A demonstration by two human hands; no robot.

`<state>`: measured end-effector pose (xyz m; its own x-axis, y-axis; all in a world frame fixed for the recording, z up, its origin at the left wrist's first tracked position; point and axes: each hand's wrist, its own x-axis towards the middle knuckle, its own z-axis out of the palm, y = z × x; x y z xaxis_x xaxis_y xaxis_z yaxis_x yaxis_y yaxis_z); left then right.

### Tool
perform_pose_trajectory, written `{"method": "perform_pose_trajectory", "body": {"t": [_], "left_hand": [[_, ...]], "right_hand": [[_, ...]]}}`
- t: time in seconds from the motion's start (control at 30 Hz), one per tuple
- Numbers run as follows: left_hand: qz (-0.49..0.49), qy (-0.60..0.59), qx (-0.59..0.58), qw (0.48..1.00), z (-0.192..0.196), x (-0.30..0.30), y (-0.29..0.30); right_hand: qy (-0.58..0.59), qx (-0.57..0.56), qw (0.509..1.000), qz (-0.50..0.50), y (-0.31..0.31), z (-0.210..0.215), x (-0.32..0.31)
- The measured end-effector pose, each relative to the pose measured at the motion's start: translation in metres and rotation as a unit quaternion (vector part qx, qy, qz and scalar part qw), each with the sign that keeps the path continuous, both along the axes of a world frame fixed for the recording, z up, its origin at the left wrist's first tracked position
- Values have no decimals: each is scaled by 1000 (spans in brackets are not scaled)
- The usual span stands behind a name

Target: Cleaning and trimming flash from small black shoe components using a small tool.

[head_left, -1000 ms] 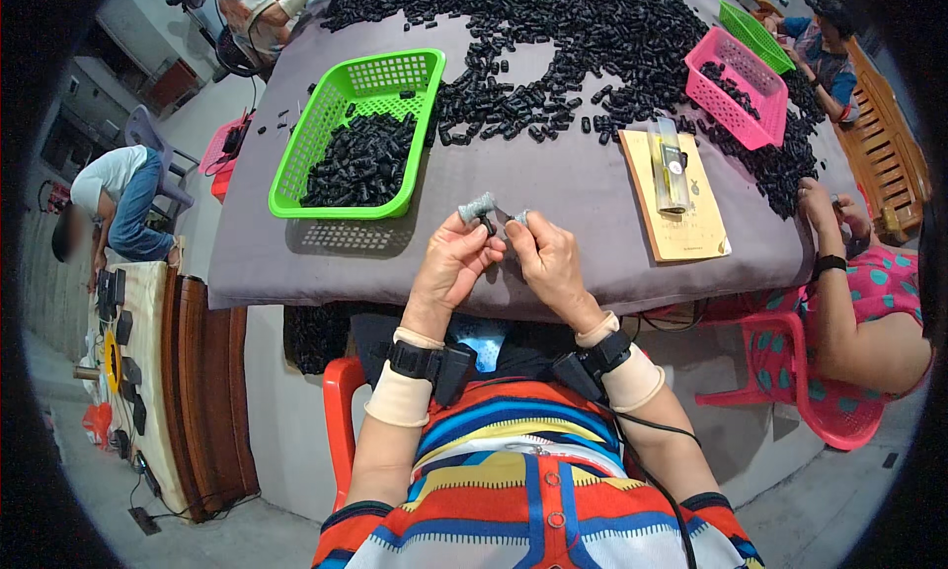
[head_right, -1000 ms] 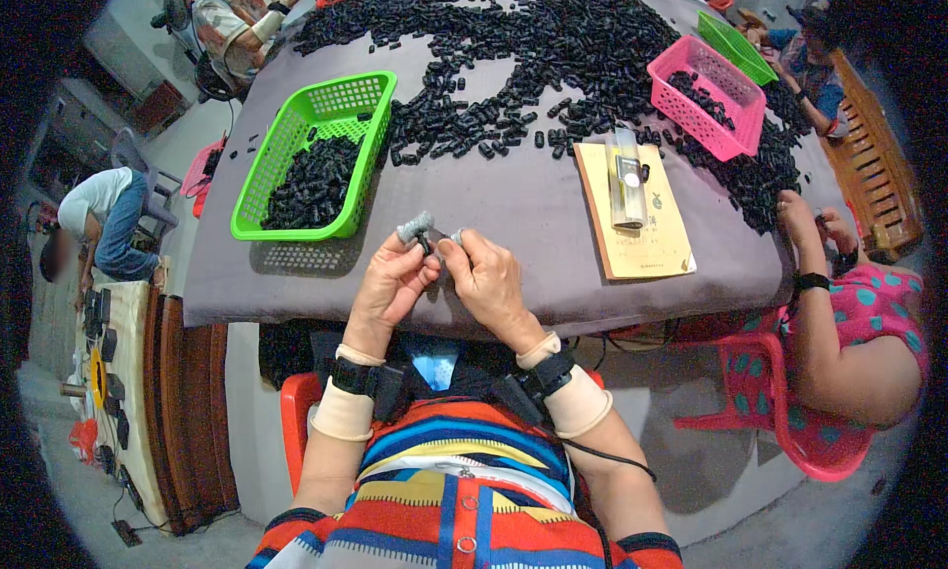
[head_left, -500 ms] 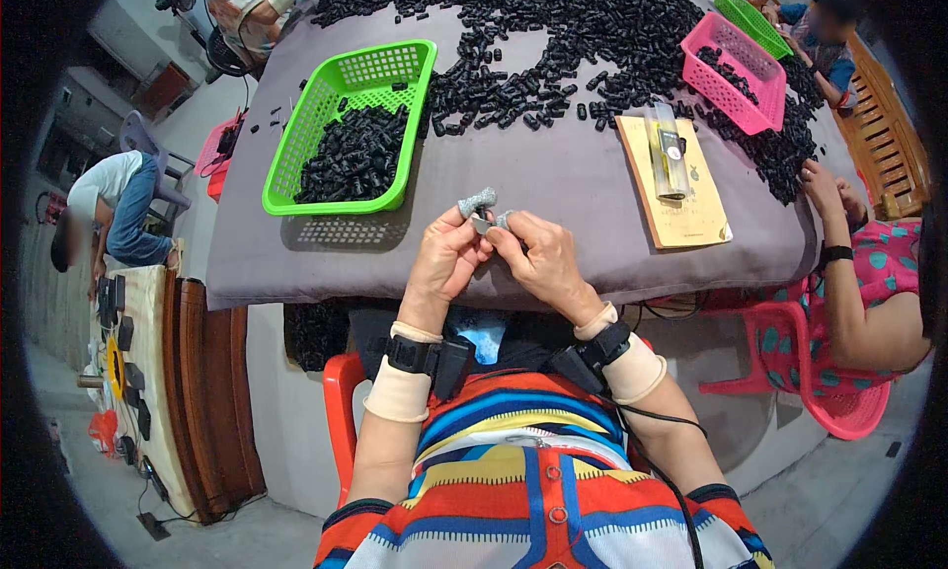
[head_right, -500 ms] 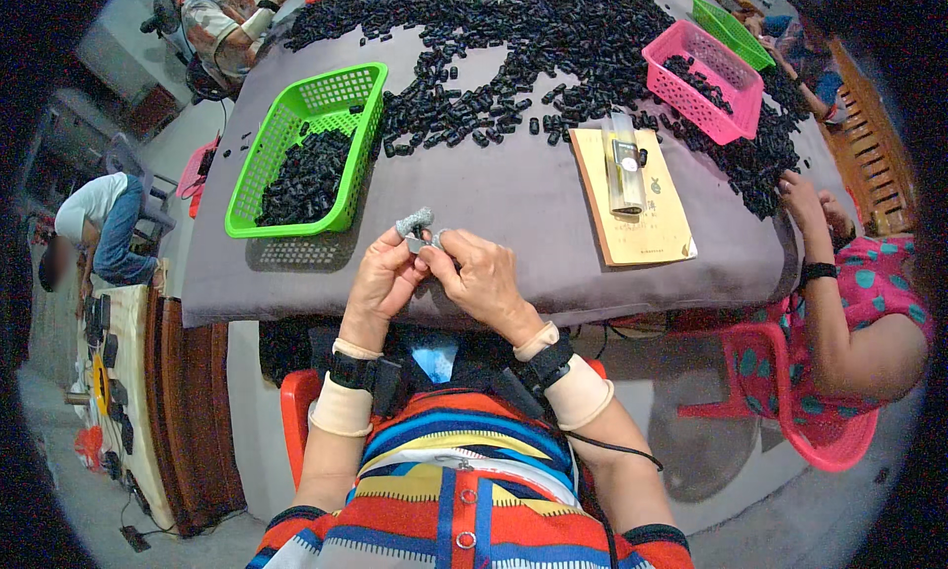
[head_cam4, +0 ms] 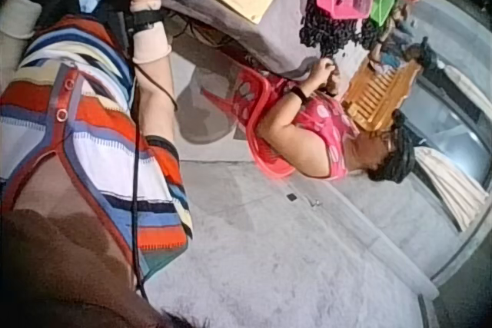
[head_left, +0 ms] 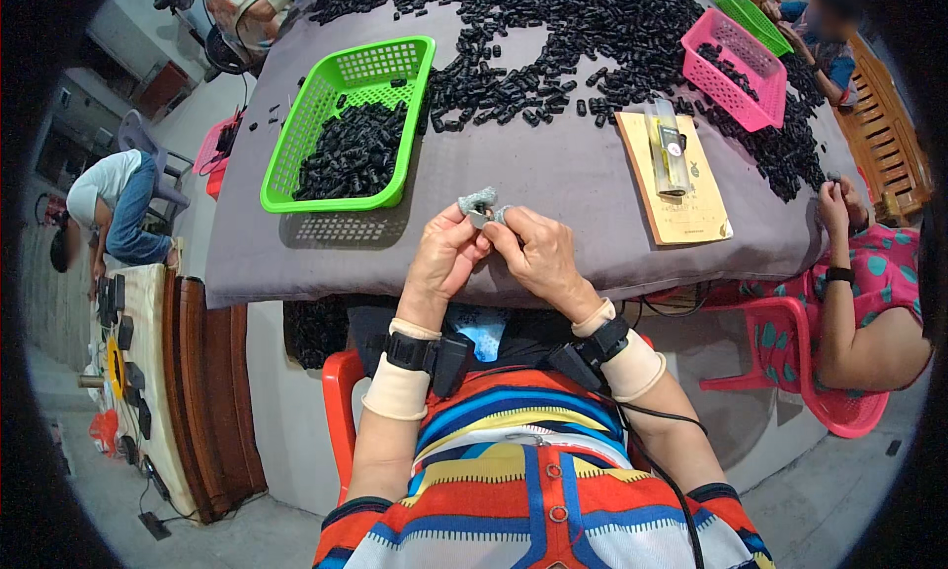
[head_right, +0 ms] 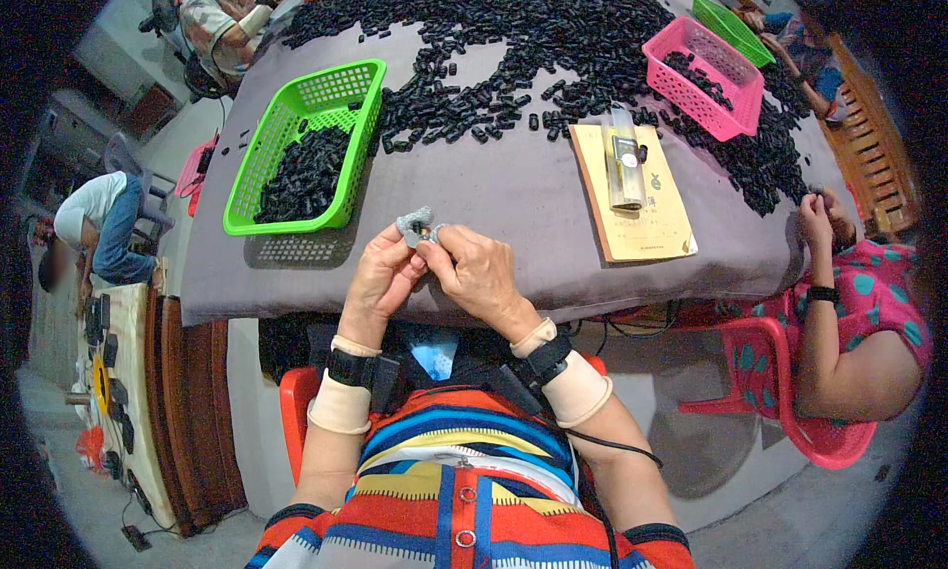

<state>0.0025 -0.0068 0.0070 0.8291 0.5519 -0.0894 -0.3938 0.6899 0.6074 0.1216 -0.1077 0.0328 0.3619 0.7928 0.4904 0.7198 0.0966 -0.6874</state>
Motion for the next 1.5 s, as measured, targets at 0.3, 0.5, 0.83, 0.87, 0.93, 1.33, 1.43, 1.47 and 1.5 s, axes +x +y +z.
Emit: {"method": "perform_pose_trajectory", "body": {"t": [0.3,0.5,0.83,0.87,0.93,1.33,1.43,1.47,1.5], "left_hand": [[6,14,2,1000,1,3,0],[6,11,-2,1000,3,3,1],[43,76,50,995,28,-3,-10],[72,102,92,988,37,-8,-7],[133,132,169,968,61,-18,2],[225,321,489,779,75,15,43],[249,330,602,683,43,52,56],[241,387,612,646,42,58,62],[268,386,636,612,38,66,70]], "right_hand": [[-10,20,1000,-19,2,1,-2],[-23,7,1000,-7,2,5,0],[104,23,994,-19,-2,-2,3],[125,18,992,-17,-2,-3,4],[116,11,993,-14,-2,-2,5],[160,27,987,-18,-1,-3,7],[161,24,986,-16,-3,-7,9],[166,23,986,-10,-3,-8,9],[161,34,986,-9,-3,-7,9]]}}
